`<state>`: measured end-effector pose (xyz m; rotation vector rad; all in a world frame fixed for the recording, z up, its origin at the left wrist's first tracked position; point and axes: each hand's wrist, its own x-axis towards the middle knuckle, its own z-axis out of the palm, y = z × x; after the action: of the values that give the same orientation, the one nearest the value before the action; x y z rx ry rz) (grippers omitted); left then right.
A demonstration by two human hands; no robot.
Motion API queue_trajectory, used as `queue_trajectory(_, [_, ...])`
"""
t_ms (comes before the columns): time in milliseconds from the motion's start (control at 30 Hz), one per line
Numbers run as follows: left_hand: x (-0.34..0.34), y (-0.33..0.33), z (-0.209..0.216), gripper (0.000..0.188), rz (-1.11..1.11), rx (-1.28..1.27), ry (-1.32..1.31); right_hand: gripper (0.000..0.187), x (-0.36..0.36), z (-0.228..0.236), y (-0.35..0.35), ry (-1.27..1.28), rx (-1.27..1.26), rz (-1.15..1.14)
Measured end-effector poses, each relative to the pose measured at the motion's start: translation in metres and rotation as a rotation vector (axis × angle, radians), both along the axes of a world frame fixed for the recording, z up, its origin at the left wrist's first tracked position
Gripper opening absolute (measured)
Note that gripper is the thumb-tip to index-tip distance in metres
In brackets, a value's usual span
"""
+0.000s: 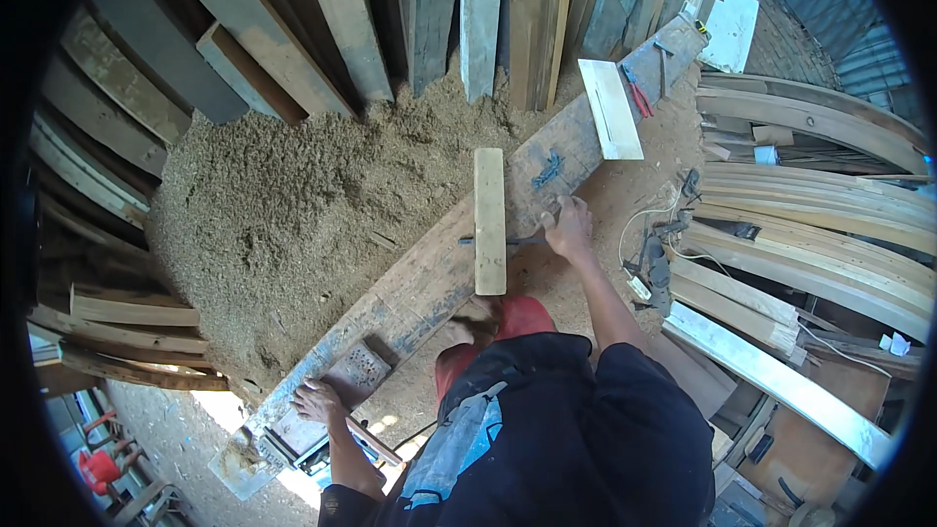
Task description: The person operates a circular saw to cut a wooden board and then uses a hammer to strike a small object or nail on the wood.
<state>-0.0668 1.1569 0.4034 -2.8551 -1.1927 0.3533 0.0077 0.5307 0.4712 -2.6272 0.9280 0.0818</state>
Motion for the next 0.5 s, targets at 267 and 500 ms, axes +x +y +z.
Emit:
queue_trajectory(267, [-0.001,0.005,-0.008,0.053,-0.034,0.039,-0.058,0.059,-0.007,-0.007,-0.091,-0.215,-0.088,-0.024])
queue_trajectory(500, [-0.007,0.018,-0.026,0.063,-0.001,0.115,-0.024,0.067,0.031,-0.038,-0.266,-0.033,-0.307,-0.298])
